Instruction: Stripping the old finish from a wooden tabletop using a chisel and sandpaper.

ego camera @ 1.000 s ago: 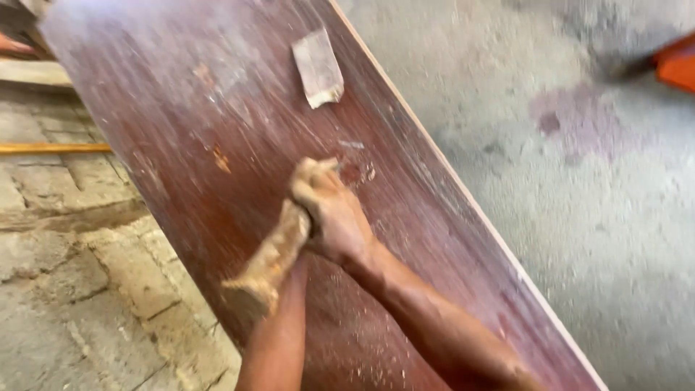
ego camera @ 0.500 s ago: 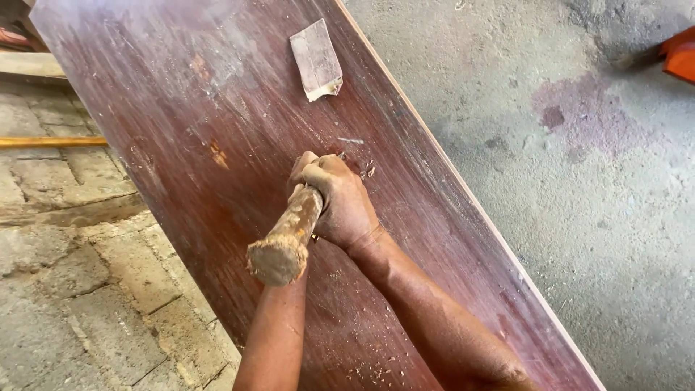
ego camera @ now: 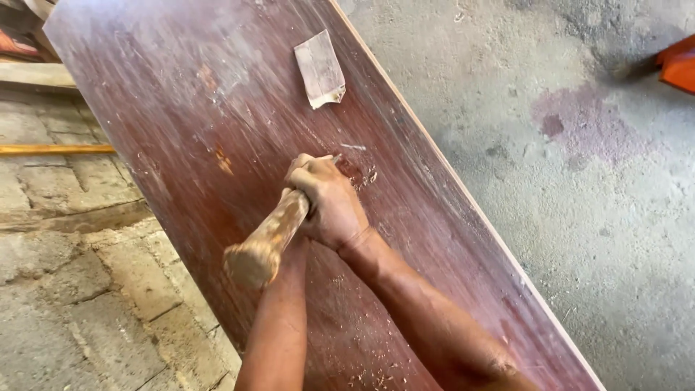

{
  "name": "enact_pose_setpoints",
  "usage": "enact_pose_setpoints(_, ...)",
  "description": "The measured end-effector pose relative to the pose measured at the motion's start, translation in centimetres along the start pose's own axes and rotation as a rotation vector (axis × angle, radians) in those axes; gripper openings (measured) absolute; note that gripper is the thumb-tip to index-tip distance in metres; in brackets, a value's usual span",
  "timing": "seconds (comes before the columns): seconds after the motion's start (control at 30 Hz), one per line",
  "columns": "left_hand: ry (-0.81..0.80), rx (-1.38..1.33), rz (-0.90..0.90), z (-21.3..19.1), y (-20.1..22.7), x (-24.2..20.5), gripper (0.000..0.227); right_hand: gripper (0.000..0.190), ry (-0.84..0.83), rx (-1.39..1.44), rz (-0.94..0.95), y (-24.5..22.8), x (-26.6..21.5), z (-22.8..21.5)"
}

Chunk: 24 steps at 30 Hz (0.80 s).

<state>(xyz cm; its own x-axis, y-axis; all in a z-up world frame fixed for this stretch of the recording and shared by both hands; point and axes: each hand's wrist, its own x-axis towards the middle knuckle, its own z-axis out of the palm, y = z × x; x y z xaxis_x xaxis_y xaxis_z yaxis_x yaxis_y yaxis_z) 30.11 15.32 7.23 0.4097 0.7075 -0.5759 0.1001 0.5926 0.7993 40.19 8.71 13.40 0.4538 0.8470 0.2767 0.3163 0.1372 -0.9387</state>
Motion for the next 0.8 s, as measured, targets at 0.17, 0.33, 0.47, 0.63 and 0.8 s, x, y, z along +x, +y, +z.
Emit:
enact_pose_setpoints(0.17, 0.068, -0.084, -0.075, -0.8, -0.7, -1.8, 0.024, 0.021, -0.007, 0.039, 0.118, 0.7, -0.7, -0.4)
enact_pose_setpoints(0.33, 0.094, -0.147, -0.097, -0.4, -0.4, -2.8, 0.026, 0.02, -0.027, 0.061, 0.144, 0.4, -1.2, -1.3)
enact_pose_setpoints(0.47, 0.106, 1.324, -0.056, -0.4, -4.3, -7.0, 0.02, 0.016, 0.011, 0.282, 0.353, -1.0, -3.2, -2.9)
enact_pose_setpoints(0.63, 0.024, 1.244, 0.272, 1.5, -9.6, -10.0, 0.019, 0.017, -0.009, 0.745, 0.737, -1.9, -8.1, -5.3)
enact_pose_setpoints(0.8, -0.023, 1.163, 0.609, 4.0, -14.2, -12.1, 0.019, 0.01, -0.111, 0.092, 0.298, -2.4, -16.4, -8.4)
